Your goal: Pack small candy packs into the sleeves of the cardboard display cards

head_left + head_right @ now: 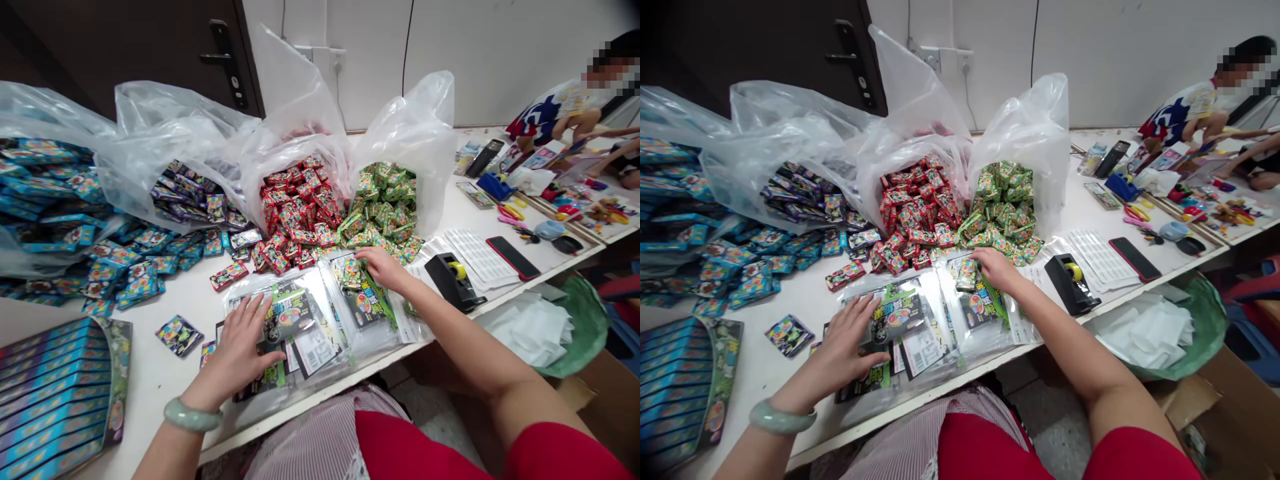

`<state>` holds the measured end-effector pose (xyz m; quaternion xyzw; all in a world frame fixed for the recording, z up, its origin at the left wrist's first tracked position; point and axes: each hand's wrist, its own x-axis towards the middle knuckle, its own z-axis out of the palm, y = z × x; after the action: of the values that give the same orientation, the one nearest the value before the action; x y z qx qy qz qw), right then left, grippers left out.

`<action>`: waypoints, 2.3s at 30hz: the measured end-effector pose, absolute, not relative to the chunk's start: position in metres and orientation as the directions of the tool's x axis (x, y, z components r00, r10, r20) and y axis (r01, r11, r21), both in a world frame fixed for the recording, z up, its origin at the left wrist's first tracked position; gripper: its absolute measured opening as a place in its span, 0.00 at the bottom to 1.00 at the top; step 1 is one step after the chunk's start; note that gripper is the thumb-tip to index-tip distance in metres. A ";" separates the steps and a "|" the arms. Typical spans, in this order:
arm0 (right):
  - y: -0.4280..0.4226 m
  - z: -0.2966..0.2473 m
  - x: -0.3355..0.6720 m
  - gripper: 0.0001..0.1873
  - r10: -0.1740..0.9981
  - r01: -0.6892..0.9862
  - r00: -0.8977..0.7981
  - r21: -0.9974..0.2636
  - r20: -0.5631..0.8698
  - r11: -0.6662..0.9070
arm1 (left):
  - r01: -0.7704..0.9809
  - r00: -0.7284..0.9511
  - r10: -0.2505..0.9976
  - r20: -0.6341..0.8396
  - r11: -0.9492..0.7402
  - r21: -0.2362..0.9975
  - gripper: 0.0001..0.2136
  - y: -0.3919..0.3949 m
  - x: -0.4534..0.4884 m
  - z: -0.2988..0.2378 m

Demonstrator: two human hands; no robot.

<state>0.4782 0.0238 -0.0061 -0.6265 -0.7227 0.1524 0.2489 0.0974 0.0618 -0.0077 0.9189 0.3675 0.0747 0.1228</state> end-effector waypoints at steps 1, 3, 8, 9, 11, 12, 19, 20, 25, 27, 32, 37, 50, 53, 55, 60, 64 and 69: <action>0.020 -0.005 0.475 0.21 0.985 0.853 -0.066 -0.503 0.163 0.140 | 0.654 0.729 0.684 0.022 -0.706 0.273 0.43 0.064 0.100 -0.010; 0.015 -0.005 0.467 0.31 0.992 0.901 -0.022 -0.428 0.121 0.072 | 0.648 0.742 0.670 -0.020 -0.711 0.273 0.45 0.069 0.103 -0.014; 0.008 0.000 0.450 0.33 0.995 0.927 0.001 -0.374 0.095 0.034 | 0.628 0.756 0.654 -0.015 -0.719 0.299 0.41 0.073 0.106 -0.009; 0.006 0.005 0.446 0.29 0.989 0.917 -0.012 -0.393 0.147 0.069 | 0.621 0.755 0.656 0.015 -0.722 0.305 0.40 0.071 0.106 -0.005; 0.003 0.018 0.437 0.28 0.956 0.887 -0.048 -0.428 0.290 0.174 | 0.608 0.746 0.661 0.082 -0.726 0.322 0.39 0.067 0.106 0.007; 0.001 0.027 0.431 0.28 0.931 0.871 -0.074 -0.432 0.357 0.234 | 0.601 0.742 0.662 0.108 -0.727 0.331 0.39 0.065 0.106 0.013; 0.000 0.066 0.389 0.30 0.828 0.799 -0.478 -0.247 0.293 0.548 | 0.551 0.736 0.639 0.222 -0.757 0.352 0.40 0.057 0.101 0.036; 0.002 0.067 0.386 0.31 0.811 0.781 -0.527 -0.232 0.254 0.580 | 0.544 0.739 0.631 0.235 -0.765 0.344 0.41 0.056 0.099 0.036; 0.009 0.065 0.379 0.32 0.740 0.686 -0.652 -0.287 0.165 0.669 | 0.502 0.768 0.596 0.237 -0.789 0.355 0.42 0.048 0.093 0.031; 0.014 0.062 0.377 0.34 0.747 0.668 -0.648 -0.361 0.149 0.651 | 0.497 0.772 0.595 0.223 -0.784 0.372 0.42 0.047 0.090 0.027; 0.017 0.051 0.368 0.42 0.807 0.632 -0.547 -0.522 0.225 0.574 | 0.556 0.714 0.660 0.232 -0.736 0.386 0.41 0.045 0.082 0.019; 0.007 0.047 0.349 0.24 0.852 0.631 -0.459 -0.582 0.253 0.513 | 0.596 0.657 0.710 0.255 -0.696 0.402 0.39 0.043 0.077 0.014; 0.200 0.011 0.404 0.26 0.995 0.935 -0.092 -0.347 -0.041 0.072 | 0.676 0.551 0.793 0.258 -0.606 0.419 0.38 0.046 0.053 0.018; 0.205 0.003 0.403 0.28 0.994 0.931 -0.108 -0.353 -0.030 0.091 | 0.686 0.537 0.805 0.251 -0.590 0.426 0.38 0.045 0.047 0.014; 0.199 0.000 0.403 0.28 0.995 0.919 -0.094 -0.383 0.016 0.093 | 0.691 0.527 0.812 0.250 -0.581 0.431 0.38 0.046 0.044 0.012; 0.163 0.001 0.403 0.25 0.998 0.713 0.037 -0.701 0.043 0.004 | 0.683 0.516 0.816 0.260 -0.575 0.450 0.38 0.052 0.044 0.010; 0.117 0.006 0.406 0.18 0.985 0.118 0.082 -0.980 -0.151 -0.160 | 0.665 0.522 0.814 0.255 -0.576 0.476 0.38 0.052 0.052 0.010; 0.073 0.013 0.410 0.18 0.967 -0.100 0.086 -0.968 -0.239 -0.231 | 0.652 0.551 0.801 0.235 -0.589 0.478 0.37 0.048 0.060 0.009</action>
<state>0.4103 0.0727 0.0131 -0.5567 -0.3892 0.5525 0.4829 0.0600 0.0483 0.0094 0.8640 0.4204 0.2186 0.1701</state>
